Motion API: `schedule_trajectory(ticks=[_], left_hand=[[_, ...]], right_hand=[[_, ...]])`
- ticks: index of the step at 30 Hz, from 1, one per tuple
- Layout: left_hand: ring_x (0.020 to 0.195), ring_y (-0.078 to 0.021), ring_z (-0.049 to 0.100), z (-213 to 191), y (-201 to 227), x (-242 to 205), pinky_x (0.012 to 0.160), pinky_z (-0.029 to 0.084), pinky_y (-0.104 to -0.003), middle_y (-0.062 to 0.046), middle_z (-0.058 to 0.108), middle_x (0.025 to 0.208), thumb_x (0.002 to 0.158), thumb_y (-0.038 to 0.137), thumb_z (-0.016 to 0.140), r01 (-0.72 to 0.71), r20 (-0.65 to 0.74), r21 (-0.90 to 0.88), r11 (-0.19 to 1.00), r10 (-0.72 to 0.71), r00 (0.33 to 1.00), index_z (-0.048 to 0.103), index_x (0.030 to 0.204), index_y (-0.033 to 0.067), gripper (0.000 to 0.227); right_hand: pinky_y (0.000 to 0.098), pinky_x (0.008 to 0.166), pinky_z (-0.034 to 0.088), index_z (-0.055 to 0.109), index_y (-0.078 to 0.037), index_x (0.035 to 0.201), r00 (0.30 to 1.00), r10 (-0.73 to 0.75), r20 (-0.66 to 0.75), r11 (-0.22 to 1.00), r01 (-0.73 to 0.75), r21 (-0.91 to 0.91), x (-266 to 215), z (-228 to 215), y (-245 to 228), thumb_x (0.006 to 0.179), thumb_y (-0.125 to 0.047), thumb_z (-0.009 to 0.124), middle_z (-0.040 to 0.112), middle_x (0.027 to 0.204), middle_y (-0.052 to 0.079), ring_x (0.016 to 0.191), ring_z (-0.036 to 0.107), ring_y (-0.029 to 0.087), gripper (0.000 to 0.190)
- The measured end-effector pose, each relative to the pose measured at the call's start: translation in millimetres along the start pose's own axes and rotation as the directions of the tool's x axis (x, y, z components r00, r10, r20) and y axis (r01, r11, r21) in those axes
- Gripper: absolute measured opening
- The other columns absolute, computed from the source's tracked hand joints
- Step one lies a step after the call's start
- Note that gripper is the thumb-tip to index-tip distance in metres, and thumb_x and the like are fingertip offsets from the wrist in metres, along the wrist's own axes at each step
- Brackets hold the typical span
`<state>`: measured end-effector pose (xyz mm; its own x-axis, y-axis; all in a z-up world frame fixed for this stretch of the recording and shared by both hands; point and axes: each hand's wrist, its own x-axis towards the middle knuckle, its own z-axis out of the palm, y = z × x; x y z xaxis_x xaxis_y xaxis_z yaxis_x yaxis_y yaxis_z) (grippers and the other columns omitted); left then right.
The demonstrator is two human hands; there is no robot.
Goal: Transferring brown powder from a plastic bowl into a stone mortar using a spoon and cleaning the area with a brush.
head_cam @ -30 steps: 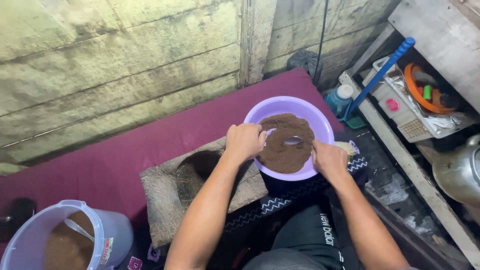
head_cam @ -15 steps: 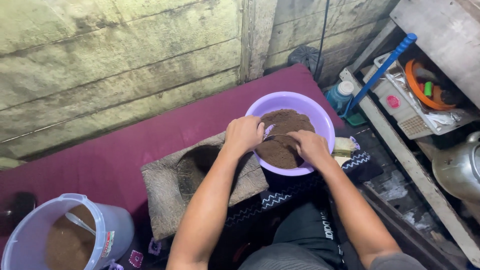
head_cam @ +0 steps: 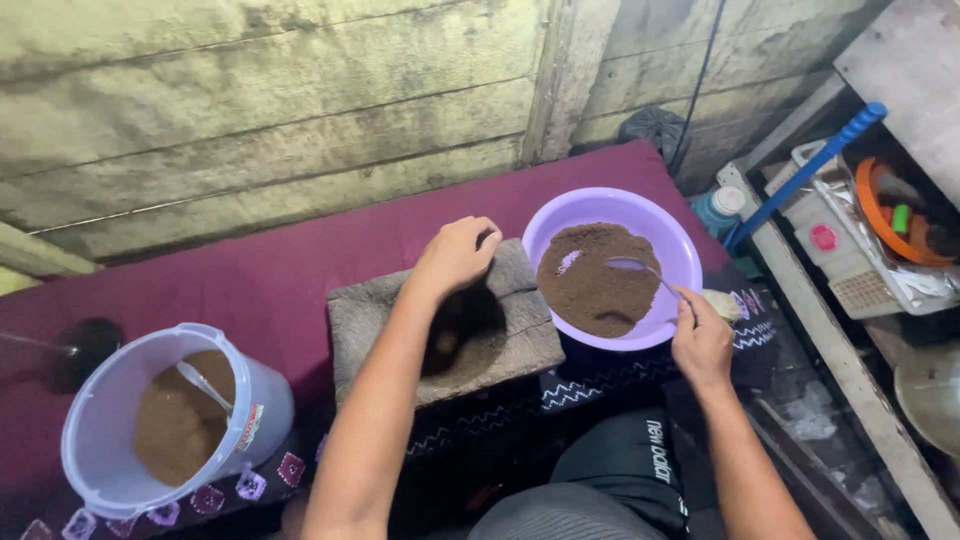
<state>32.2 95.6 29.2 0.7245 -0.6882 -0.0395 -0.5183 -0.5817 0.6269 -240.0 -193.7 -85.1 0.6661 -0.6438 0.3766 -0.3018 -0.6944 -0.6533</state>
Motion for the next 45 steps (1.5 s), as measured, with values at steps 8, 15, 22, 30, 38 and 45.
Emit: schedule_trajectory(ticks=[8, 15, 22, 30, 38, 45], left_hand=[[0.113, -0.0390, 0.067, -45, -74, -91, 0.104, 0.046, -0.054, -0.016, 0.072, 0.110, 0.104, 0.045, 0.046, 0.223, -0.085, 0.212, 0.952, -0.209, 0.974, 0.073, 0.114, 0.0116, 0.044], [0.090, -0.0268, 0.066, -7, -103, -125, 0.088, 0.046, -0.046, -0.004, 0.066, 0.082, 0.102, 0.054, 0.053, 0.160, -0.520, 0.378, 0.912, 0.066, 0.852, 0.067, 0.093, 0.0165, 0.041], [0.081, -0.0272, 0.065, 7, -100, -135, 0.078, 0.046, -0.045, -0.003, 0.061, 0.076, 0.100, 0.057, 0.052, 0.134, -0.625, 0.436, 0.890, 0.192, 0.757, 0.063, 0.088, 0.0180, 0.043], [0.081, -0.0268, 0.065, 9, -98, -136, 0.077, 0.047, -0.045, -0.003, 0.060, 0.076, 0.100, 0.056, 0.052, 0.117, -0.642, 0.463, 0.879, 0.241, 0.728, 0.064, 0.087, 0.0176, 0.042], [0.081, -0.0260, 0.065, 9, -95, -140, 0.078, 0.046, -0.044, -0.003, 0.061, 0.076, 0.100, 0.056, 0.051, 0.113, -0.645, 0.469, 0.876, 0.252, 0.721, 0.063, 0.088, 0.0184, 0.041], [0.081, -0.0266, 0.065, 10, -95, -140, 0.078, 0.046, -0.045, -0.003, 0.061, 0.077, 0.099, 0.055, 0.051, 0.115, -0.638, 0.456, 0.883, 0.235, 0.733, 0.065, 0.089, 0.0182, 0.040]], right_hand=[[0.0183, 0.051, 0.033, 0.070, -0.013, 0.120, 0.898, 0.230, 0.375, 0.608, -0.434, 0.665, 28, 25, -46, 0.112, -0.029, 0.047, 0.035, 0.073, -0.006, 0.063, 0.036, 0.006, 0.029], [0.0402, 0.077, 0.053, 0.077, -0.010, 0.105, 0.675, -0.480, 0.561, 0.837, 0.159, 0.524, -1, -1, -170, 0.101, -0.017, 0.059, 0.070, 0.079, 0.013, 0.076, 0.063, 0.021, 0.021], [0.0422, 0.067, 0.049, 0.070, -0.014, 0.101, 0.448, -0.702, 0.554, 0.711, 0.485, 0.509, -21, 14, -224, 0.100, -0.018, 0.059, 0.057, 0.072, 0.007, 0.071, 0.059, 0.034, 0.012], [0.0432, 0.068, 0.050, 0.073, -0.017, 0.103, 0.389, -0.735, 0.556, 0.648, 0.644, 0.406, -23, 32, -226, 0.087, -0.013, 0.070, 0.069, 0.079, 0.004, 0.077, 0.069, 0.030, 0.016], [0.0363, 0.071, 0.038, 0.071, -0.022, 0.092, 0.303, -0.724, 0.620, 0.505, 0.845, 0.177, -30, 62, -221, 0.085, -0.017, 0.064, 0.062, 0.078, -0.004, 0.076, 0.057, 0.020, 0.010], [0.0364, 0.069, 0.031, 0.066, -0.030, 0.082, 0.343, -0.708, 0.618, 0.473, 0.879, 0.055, -28, 76, -204, 0.086, -0.033, 0.057, 0.057, 0.071, -0.010, 0.072, 0.053, 0.017, 0.010]])
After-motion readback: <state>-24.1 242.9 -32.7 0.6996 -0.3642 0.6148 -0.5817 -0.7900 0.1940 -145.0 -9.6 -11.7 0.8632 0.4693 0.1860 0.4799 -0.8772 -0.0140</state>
